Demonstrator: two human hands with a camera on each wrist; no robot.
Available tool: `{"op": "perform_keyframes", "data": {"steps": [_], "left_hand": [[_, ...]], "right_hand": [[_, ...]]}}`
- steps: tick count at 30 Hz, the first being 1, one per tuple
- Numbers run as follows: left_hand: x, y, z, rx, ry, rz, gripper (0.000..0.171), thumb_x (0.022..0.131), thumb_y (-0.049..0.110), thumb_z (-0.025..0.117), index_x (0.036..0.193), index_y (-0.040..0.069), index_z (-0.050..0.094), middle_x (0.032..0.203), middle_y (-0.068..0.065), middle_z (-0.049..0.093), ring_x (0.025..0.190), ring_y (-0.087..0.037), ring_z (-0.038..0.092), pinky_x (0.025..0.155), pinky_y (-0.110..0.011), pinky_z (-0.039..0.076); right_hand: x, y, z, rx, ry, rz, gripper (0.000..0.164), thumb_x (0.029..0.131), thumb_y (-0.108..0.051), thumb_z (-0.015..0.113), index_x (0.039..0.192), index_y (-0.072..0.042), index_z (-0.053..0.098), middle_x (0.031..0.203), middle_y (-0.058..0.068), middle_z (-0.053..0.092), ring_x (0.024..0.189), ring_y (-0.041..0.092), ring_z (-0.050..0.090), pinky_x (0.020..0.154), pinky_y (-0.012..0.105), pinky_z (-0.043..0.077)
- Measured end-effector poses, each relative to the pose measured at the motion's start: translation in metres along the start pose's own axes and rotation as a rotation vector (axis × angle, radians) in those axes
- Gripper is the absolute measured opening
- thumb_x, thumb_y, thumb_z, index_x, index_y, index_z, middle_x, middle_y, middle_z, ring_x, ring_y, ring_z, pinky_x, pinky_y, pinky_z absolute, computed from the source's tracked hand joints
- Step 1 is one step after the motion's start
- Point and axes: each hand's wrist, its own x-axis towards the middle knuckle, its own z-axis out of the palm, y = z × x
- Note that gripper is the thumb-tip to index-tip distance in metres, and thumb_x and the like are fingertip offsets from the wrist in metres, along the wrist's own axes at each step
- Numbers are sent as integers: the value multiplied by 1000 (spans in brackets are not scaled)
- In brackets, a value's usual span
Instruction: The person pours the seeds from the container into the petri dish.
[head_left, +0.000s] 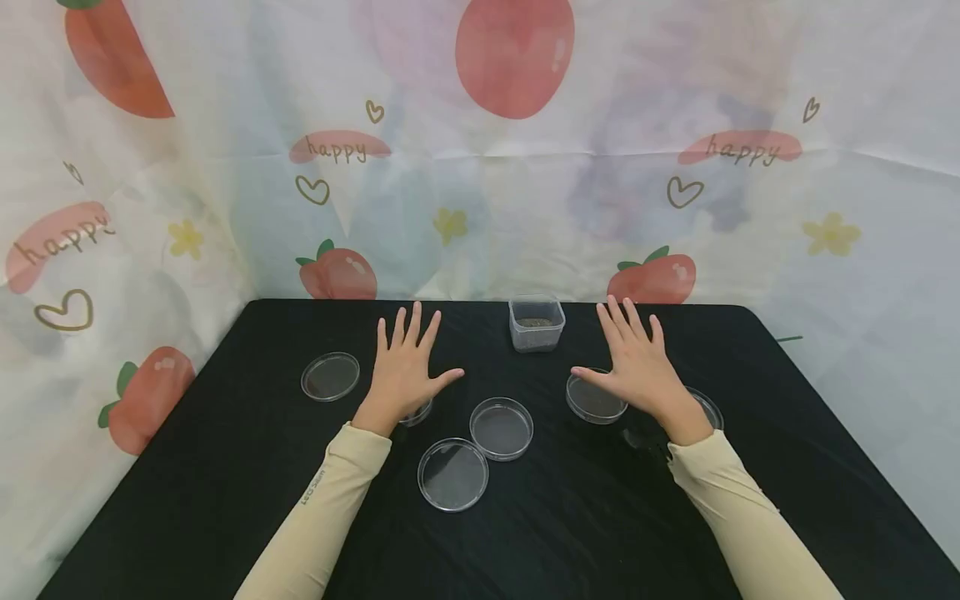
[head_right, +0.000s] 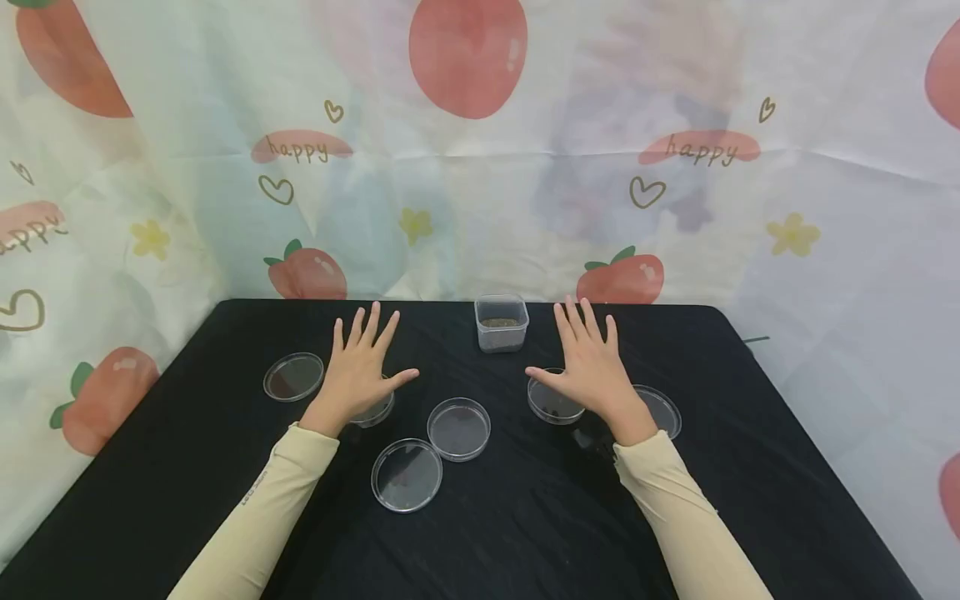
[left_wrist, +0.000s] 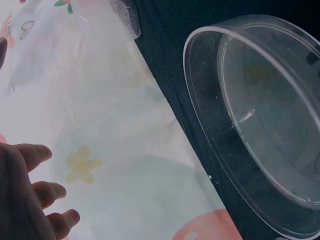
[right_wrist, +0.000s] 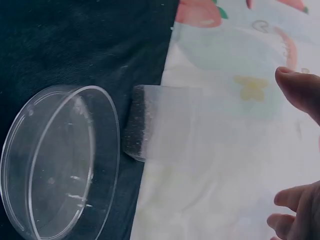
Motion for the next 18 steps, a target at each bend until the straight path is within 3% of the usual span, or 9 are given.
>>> {"op": "perform_keyframes", "data": {"steps": [18], "left_hand": [[14,-1,4,2,-38,45,94,83,69,49,153,20,8,159,-11,3,147,-34,2,116,-57,-2]], "right_hand": [[25,-4,2,-120,-30,-109,109,77,-65,60,151,-4,7,158,18,6,146,35,7,112,63,2]]}}
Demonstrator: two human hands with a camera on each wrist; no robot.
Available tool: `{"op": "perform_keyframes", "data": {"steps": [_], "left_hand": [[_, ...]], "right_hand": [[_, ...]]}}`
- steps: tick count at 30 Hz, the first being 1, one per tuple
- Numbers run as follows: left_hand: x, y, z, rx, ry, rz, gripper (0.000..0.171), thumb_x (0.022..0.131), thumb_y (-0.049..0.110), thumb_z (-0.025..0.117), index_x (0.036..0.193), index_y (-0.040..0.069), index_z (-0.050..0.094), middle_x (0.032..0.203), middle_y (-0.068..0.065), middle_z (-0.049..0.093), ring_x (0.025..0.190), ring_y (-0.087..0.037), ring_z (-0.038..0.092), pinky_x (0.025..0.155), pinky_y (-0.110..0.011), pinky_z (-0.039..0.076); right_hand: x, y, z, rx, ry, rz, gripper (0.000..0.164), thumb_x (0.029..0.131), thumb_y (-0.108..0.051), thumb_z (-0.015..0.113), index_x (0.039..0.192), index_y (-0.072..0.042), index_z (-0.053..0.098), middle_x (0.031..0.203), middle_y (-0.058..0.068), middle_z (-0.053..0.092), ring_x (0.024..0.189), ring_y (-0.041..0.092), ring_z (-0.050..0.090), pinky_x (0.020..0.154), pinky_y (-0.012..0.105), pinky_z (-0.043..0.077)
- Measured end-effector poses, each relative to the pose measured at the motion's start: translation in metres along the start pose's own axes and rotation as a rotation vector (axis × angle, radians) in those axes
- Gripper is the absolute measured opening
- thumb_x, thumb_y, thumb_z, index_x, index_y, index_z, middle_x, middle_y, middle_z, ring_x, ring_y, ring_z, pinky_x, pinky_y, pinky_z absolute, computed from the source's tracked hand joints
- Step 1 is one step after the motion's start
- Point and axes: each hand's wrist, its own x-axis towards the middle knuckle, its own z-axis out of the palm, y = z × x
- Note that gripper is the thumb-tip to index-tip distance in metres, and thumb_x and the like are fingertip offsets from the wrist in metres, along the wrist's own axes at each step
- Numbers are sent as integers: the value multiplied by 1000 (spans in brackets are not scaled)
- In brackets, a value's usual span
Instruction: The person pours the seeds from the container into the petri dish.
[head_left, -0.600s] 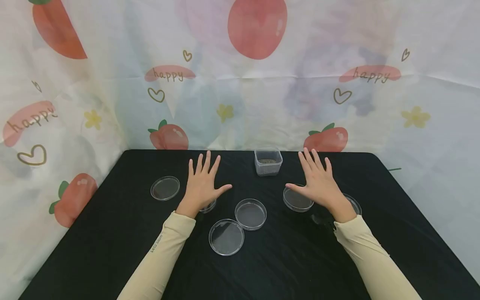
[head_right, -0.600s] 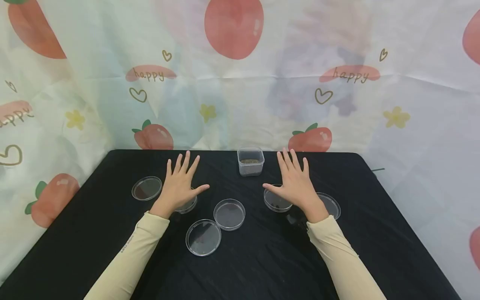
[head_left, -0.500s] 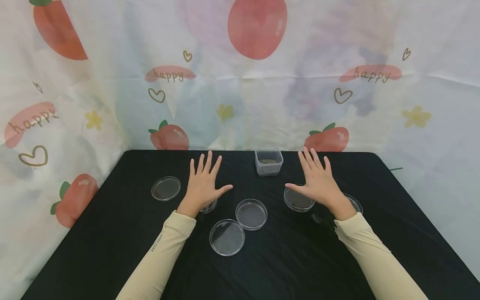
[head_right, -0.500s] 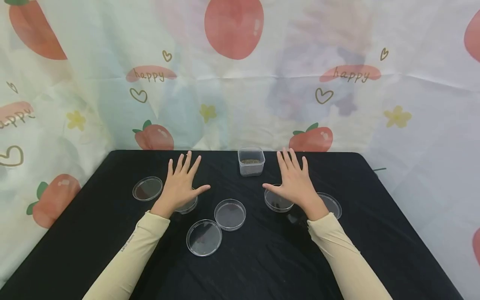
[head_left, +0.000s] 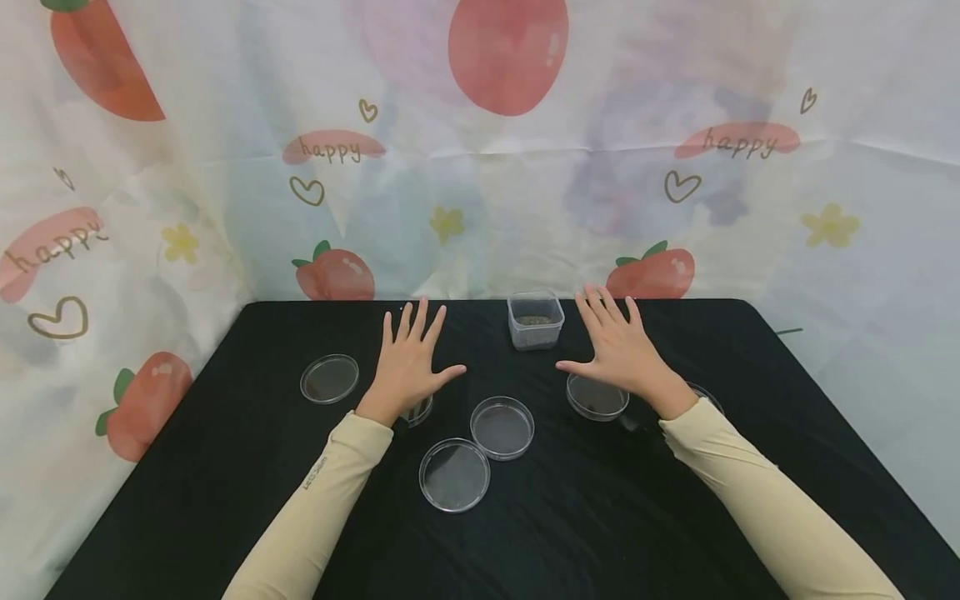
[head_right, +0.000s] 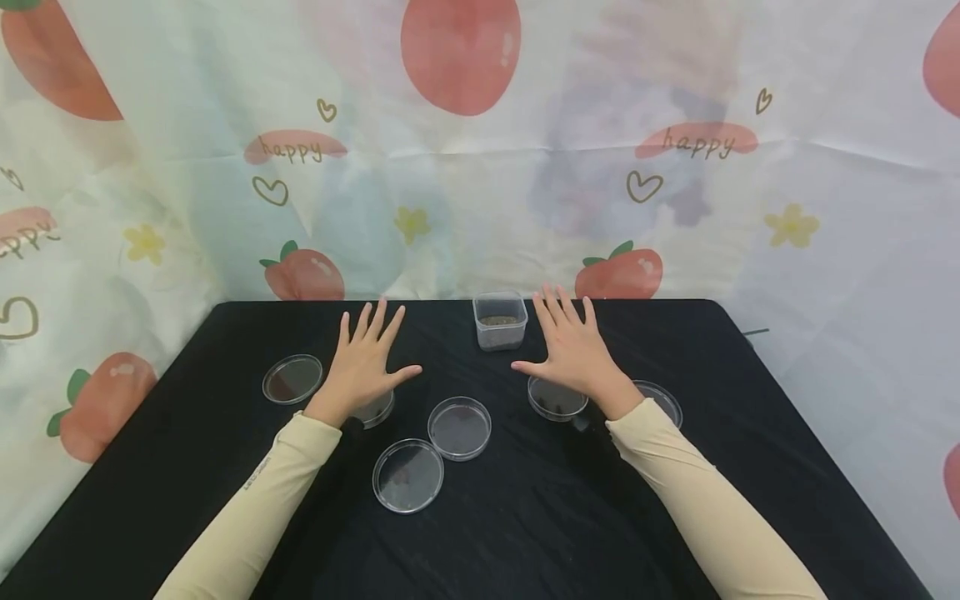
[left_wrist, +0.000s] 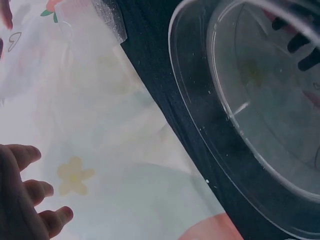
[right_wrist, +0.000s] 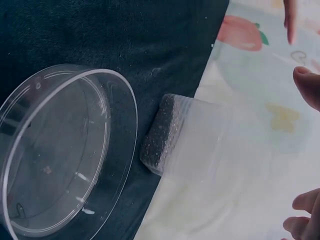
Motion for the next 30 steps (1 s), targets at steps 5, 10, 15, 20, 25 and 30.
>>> {"op": "perform_keyframes", "data": {"steps": [5,10,15,20,25,30], "left_hand": [[6,-2,-1,11,-2,24,94,83,69,48,153,21,6,160,-10,2,147,-33,1,116,-57,-2],[11,-5,-3,46,-17,41,95,84,70,47,153,21,3,160,-10,5,147,-31,4,116,-56,-1],[12,-9,-7,53,-62,71,95,85,68,47,153,20,2,160,-11,4,147,-31,3,116,-56,0],[9,-14,-9,76,-72,117,93,86,66,47,153,18,3,159,-11,3,147,-31,3,117,-55,2],[6,-21,-11,73,-76,168,91,87,63,49,153,16,7,159,-12,9,147,-32,9,117,-53,5],[0,-32,-13,74,-70,235,86,87,58,54,151,12,20,154,-14,26,144,-32,23,117,-51,13]], "right_hand": [[6,-4,3,-22,2,-28,109,77,-62,63,151,-5,9,158,18,7,145,37,10,112,63,2],[14,-4,7,-22,21,-74,110,75,-62,65,151,-4,11,157,19,11,145,37,13,112,63,5],[25,3,10,-20,38,-120,113,72,-61,69,150,-2,13,156,19,17,144,37,18,112,63,8],[38,18,13,61,11,-138,113,73,-57,71,151,-5,8,157,17,14,144,37,17,111,64,8],[49,28,18,190,-43,-132,112,74,-50,73,152,-8,5,158,16,12,144,36,14,111,63,9],[58,35,24,280,-103,-112,111,74,-47,75,152,-8,6,157,18,12,144,36,17,111,61,12]]}}
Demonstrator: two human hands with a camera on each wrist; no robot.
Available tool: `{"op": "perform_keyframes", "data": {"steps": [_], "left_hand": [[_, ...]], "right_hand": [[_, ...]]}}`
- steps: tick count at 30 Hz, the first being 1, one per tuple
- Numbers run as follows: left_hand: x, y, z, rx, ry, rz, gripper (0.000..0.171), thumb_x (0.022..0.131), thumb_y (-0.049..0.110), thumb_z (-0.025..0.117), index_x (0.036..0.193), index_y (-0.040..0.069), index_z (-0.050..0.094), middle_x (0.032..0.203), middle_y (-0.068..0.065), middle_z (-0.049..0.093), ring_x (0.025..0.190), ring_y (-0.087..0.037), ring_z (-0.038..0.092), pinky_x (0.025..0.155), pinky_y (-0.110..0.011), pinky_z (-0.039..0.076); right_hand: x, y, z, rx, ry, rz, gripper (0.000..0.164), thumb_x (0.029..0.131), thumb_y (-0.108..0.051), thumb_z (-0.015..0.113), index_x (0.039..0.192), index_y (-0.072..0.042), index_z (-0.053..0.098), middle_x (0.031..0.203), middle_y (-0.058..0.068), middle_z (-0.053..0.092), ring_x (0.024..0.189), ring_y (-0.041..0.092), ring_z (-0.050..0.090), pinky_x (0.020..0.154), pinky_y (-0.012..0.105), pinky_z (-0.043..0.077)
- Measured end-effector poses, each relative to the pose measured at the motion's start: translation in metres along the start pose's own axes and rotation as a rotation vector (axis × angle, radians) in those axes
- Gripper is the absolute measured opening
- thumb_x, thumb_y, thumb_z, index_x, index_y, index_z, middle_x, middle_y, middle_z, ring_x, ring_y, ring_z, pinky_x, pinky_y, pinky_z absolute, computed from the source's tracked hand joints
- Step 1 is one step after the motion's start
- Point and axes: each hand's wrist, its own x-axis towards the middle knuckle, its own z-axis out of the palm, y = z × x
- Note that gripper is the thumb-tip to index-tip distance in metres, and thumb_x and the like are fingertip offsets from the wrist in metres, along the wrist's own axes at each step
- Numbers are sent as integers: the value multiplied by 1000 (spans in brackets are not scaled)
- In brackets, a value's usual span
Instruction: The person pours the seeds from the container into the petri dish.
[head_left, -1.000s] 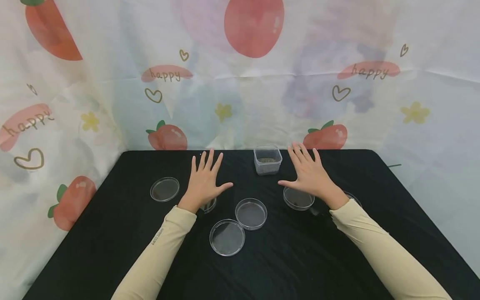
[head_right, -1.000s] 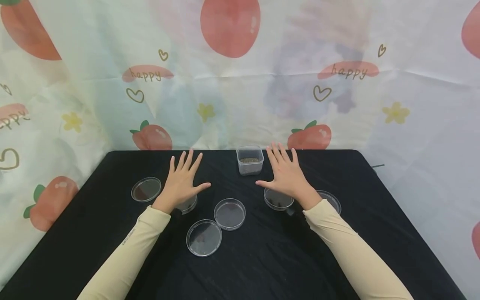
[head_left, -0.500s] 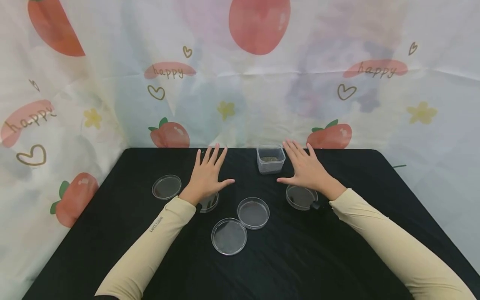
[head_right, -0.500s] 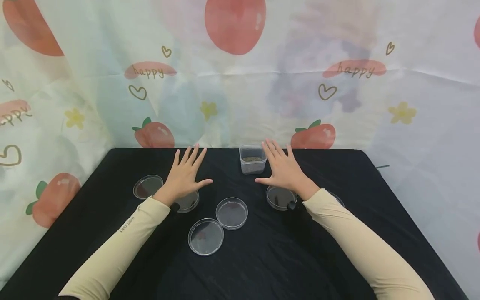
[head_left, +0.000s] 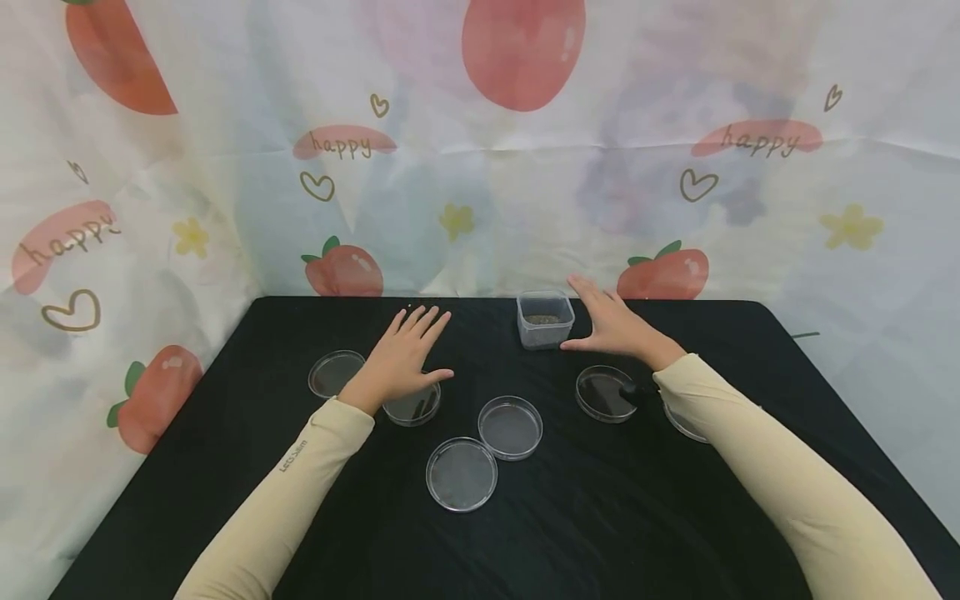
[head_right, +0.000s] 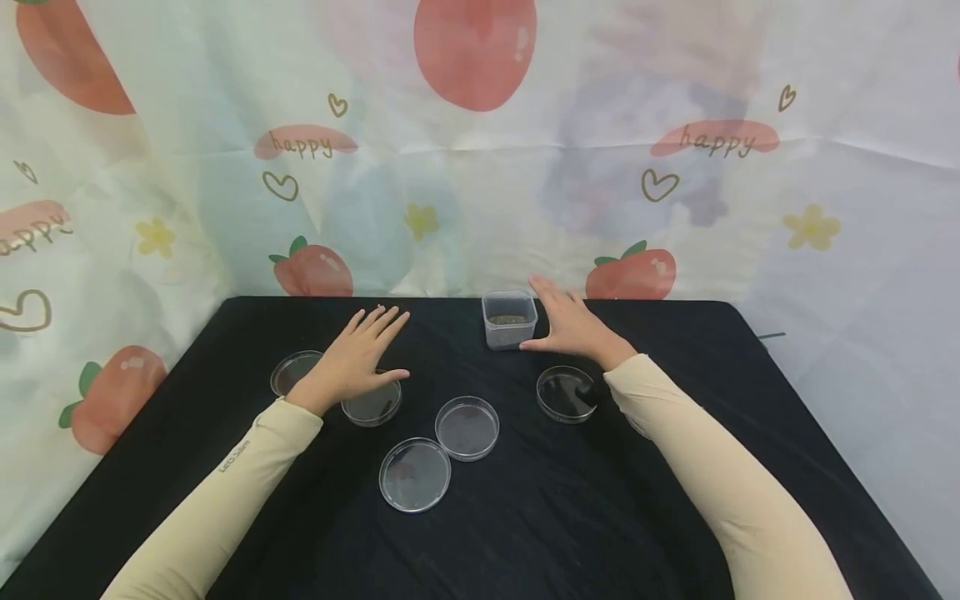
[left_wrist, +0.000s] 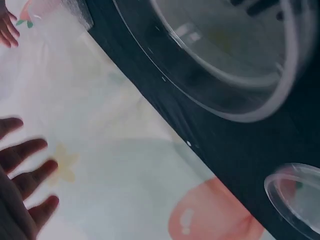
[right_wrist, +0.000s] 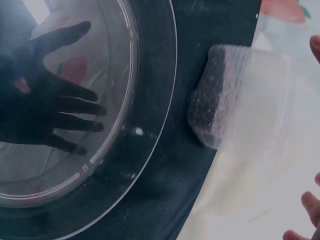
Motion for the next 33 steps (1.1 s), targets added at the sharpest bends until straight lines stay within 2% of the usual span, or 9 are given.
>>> {"op": "perform_keyframes", "data": {"steps": [7,11,14,21,30,33], "left_hand": [[-13,-12,4,18,6,47,80,85,55,59,146,9,34,144,-14,44,134,-30,40,115,-48,24],[-20,-15,7,32,-41,43,80,85,56,59,145,8,36,141,-14,46,132,-30,42,113,-48,26],[-25,-17,8,29,-82,25,81,84,57,59,144,8,37,142,-14,45,132,-31,42,113,-48,26],[-36,-24,13,8,-116,13,80,83,56,60,142,6,40,141,-16,47,130,-32,43,111,-50,29],[-44,-33,24,-5,-149,-21,83,81,58,61,141,5,41,140,-17,47,130,-34,43,112,-51,27],[-46,-37,28,-18,-139,-23,84,81,62,58,139,4,43,138,-18,48,129,-35,44,112,-52,27]], "right_hand": [[16,16,6,49,-46,40,111,73,-41,78,151,-6,7,156,20,16,141,40,23,109,64,16],[24,25,9,41,-69,66,111,73,-41,78,151,-3,9,154,22,19,136,42,31,106,62,26],[29,29,9,48,-92,76,112,73,-42,78,151,-3,8,155,23,17,136,42,31,105,60,29],[38,27,10,109,-135,42,111,74,-38,78,150,-1,7,156,22,12,142,41,18,109,61,22],[49,25,15,38,-155,12,106,73,-43,77,149,-1,16,153,22,23,140,41,23,106,68,13],[53,24,16,17,-161,3,104,74,-44,76,149,-1,18,151,22,26,138,42,25,106,69,14]]}}
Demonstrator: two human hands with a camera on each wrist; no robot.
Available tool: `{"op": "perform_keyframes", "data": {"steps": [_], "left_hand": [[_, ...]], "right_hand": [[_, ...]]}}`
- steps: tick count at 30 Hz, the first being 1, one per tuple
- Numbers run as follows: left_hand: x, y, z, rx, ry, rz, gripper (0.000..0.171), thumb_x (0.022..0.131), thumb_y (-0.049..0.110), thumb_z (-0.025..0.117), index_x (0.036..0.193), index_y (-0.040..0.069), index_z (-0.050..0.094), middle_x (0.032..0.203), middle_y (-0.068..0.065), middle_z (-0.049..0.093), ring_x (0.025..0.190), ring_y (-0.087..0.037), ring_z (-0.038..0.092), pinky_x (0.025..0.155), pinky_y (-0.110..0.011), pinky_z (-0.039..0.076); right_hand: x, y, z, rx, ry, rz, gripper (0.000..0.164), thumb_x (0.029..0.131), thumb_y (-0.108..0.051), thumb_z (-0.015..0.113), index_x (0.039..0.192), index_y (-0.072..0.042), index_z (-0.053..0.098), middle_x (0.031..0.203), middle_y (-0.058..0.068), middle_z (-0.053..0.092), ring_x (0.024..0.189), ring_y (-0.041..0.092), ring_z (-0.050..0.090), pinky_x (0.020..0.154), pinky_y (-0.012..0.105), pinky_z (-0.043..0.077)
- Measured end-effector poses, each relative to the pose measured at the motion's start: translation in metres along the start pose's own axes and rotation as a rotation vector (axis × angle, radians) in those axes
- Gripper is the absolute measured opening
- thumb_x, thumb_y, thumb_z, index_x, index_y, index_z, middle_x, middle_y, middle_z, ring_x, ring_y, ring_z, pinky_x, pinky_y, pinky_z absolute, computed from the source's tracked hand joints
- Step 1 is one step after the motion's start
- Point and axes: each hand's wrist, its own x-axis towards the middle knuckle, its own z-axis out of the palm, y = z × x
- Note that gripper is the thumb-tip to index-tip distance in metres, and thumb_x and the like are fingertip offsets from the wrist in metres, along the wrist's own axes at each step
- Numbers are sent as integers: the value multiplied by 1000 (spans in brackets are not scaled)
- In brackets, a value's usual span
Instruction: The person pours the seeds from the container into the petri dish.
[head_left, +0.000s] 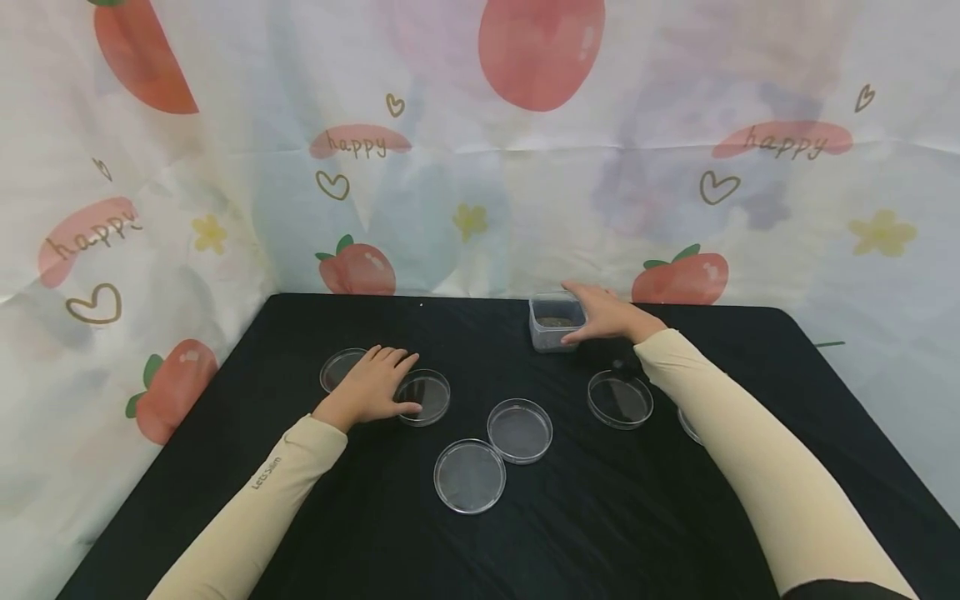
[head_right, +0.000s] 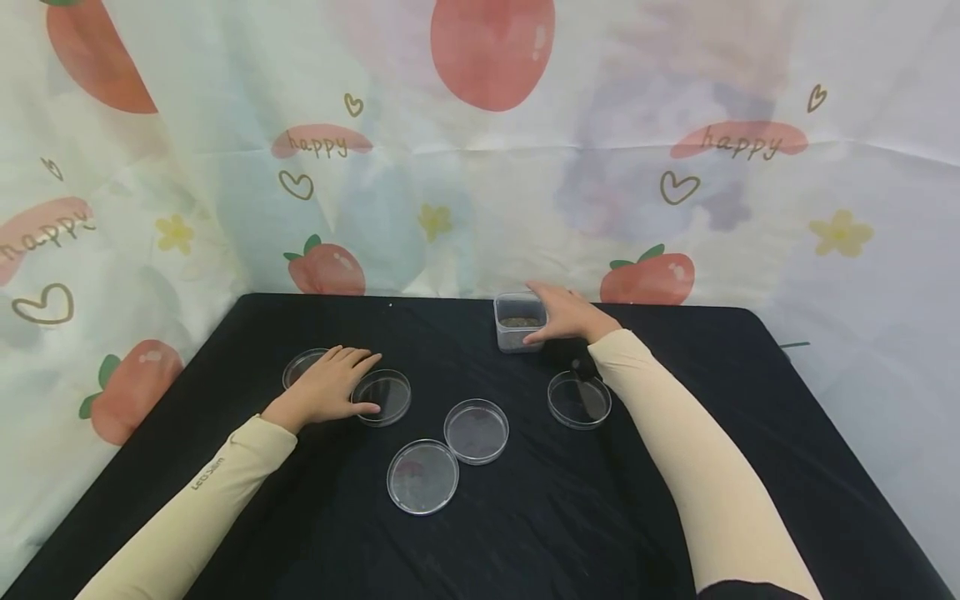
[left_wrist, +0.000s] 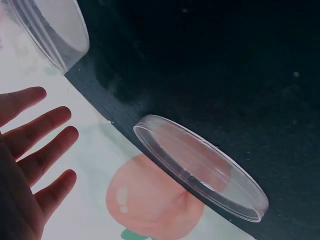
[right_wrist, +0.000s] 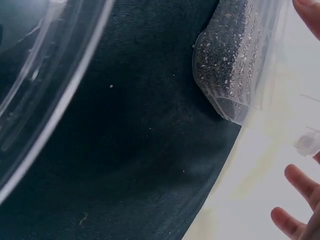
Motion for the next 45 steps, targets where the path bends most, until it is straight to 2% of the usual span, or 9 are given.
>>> {"op": "perform_keyframes", "data": {"steps": [4,10,13,18,26,36,40,45], "left_hand": [[-1,-1,2,13,20,3,88,80,69,53,137,2,45,135,-19,50,126,-35,45,110,-52,29],[1,-1,6,35,-21,-31,86,79,62,61,138,2,45,137,-18,49,128,-35,44,112,-52,26],[2,-2,8,52,-45,-38,85,78,63,60,138,4,45,137,-17,49,129,-34,44,112,-52,26],[1,-3,10,50,-56,-30,86,77,67,58,136,5,47,136,-16,50,128,-33,44,112,-52,26],[-2,-1,11,33,-64,-15,94,72,73,58,136,5,48,135,-16,51,127,-33,45,112,-53,26],[-4,0,9,28,-45,-13,95,70,72,61,134,3,49,134,-16,52,127,-33,45,111,-53,27],[-4,1,10,20,-48,-18,95,70,73,60,134,3,48,134,-16,52,126,-33,45,111,-53,28],[-4,0,12,23,-50,-21,96,71,73,60,135,3,48,134,-16,52,126,-33,46,110,-53,28]], "right_hand": [[2,-1,-2,-14,-22,-2,100,76,-43,75,148,-1,20,151,23,27,137,43,26,105,70,14],[4,-4,-11,-12,-70,-11,92,79,-38,72,147,1,24,148,26,30,136,45,27,104,71,15],[4,-5,-15,-5,-90,-25,90,80,-36,72,146,3,25,146,27,34,135,45,28,105,69,18],[5,-5,-18,-12,-90,-60,90,78,-34,74,143,7,29,140,29,41,130,45,37,103,61,31],[3,-2,-14,-43,-48,-59,92,74,-40,77,141,5,34,129,25,48,119,40,46,96,58,38],[-3,-5,-8,-31,54,-87,86,72,-39,78,135,5,42,120,22,48,110,36,49,92,56,40],[-6,-2,-5,61,33,-63,89,73,-37,78,140,4,35,128,24,43,117,39,45,96,57,39],[-7,7,-1,203,1,-14,97,73,-32,80,146,2,25,142,26,35,130,43,35,103,62,30]]}}
